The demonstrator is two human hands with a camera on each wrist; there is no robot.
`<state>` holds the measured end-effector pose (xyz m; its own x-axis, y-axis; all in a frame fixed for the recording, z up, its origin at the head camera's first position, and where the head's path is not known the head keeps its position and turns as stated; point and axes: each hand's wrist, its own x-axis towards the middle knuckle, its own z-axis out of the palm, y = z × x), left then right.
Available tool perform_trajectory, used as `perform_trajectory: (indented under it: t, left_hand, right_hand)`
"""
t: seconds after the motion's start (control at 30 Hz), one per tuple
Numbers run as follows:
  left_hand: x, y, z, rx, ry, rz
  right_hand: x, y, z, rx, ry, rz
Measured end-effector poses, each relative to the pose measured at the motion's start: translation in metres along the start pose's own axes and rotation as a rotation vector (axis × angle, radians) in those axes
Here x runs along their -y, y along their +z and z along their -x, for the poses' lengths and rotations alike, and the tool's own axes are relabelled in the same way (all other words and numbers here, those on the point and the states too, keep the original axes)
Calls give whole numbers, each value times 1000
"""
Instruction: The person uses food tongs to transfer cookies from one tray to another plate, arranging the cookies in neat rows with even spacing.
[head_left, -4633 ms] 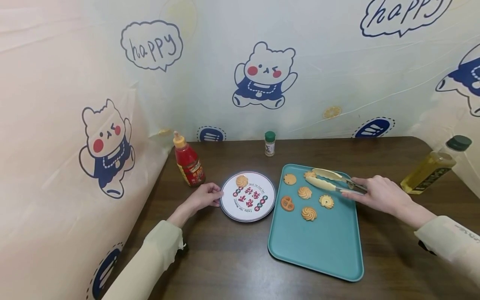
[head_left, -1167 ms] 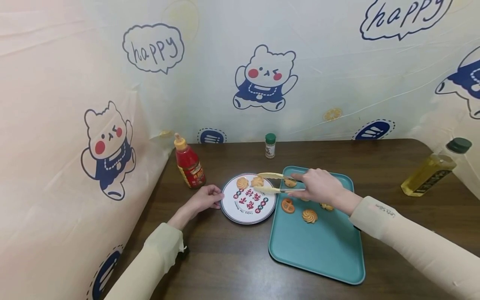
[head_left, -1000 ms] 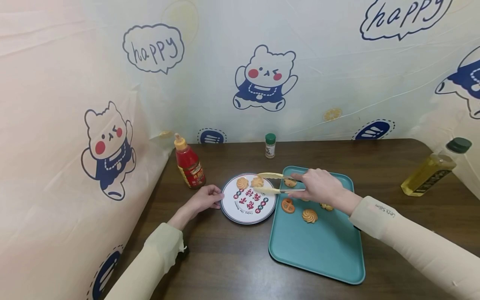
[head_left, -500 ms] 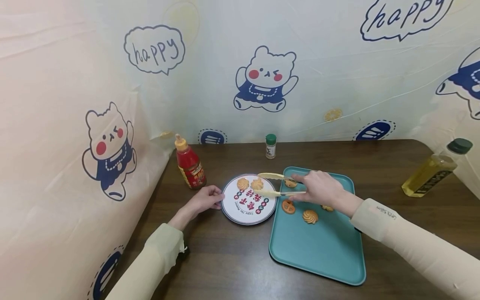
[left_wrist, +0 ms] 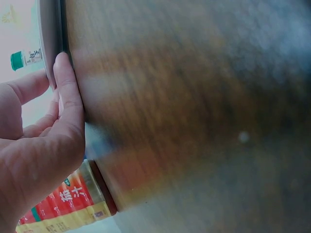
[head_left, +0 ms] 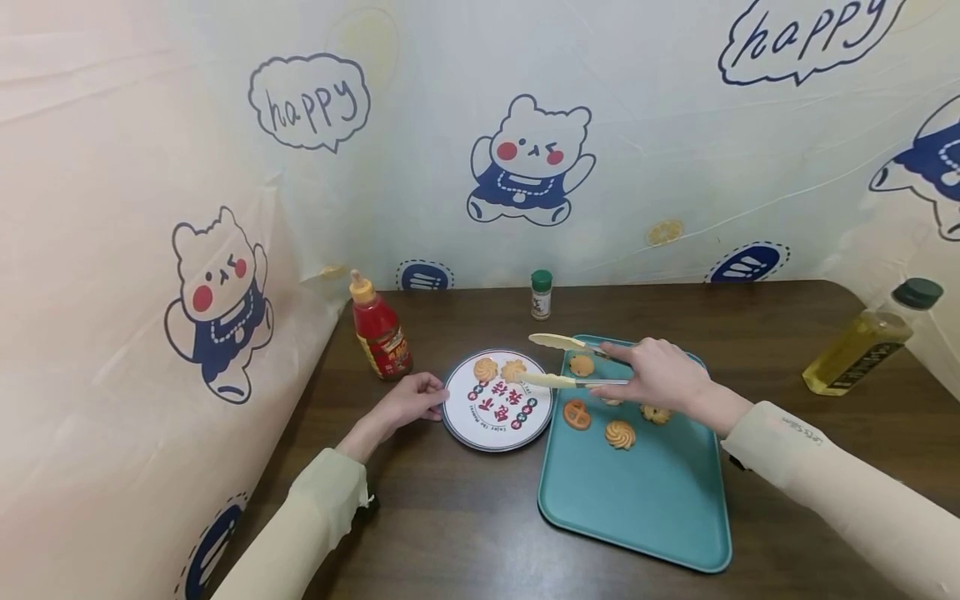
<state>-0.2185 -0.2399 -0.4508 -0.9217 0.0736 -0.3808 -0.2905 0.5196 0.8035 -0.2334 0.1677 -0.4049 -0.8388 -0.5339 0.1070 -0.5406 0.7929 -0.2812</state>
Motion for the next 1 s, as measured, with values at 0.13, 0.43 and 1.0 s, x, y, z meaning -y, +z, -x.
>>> perform_trajectory:
  t: [0.13, 0.43, 1.0]
  left_hand:
    - [0, 0, 0, -3, 1, -2]
    - [1, 0, 0, -2, -3, 0]
    - [-1, 1, 1, -10, 2, -10]
  right_hand:
    - [-7, -10, 5, -5, 41, -7]
    - [-28, -29, 29, -30, 104, 8]
    - [-63, -39, 105, -47, 172, 52]
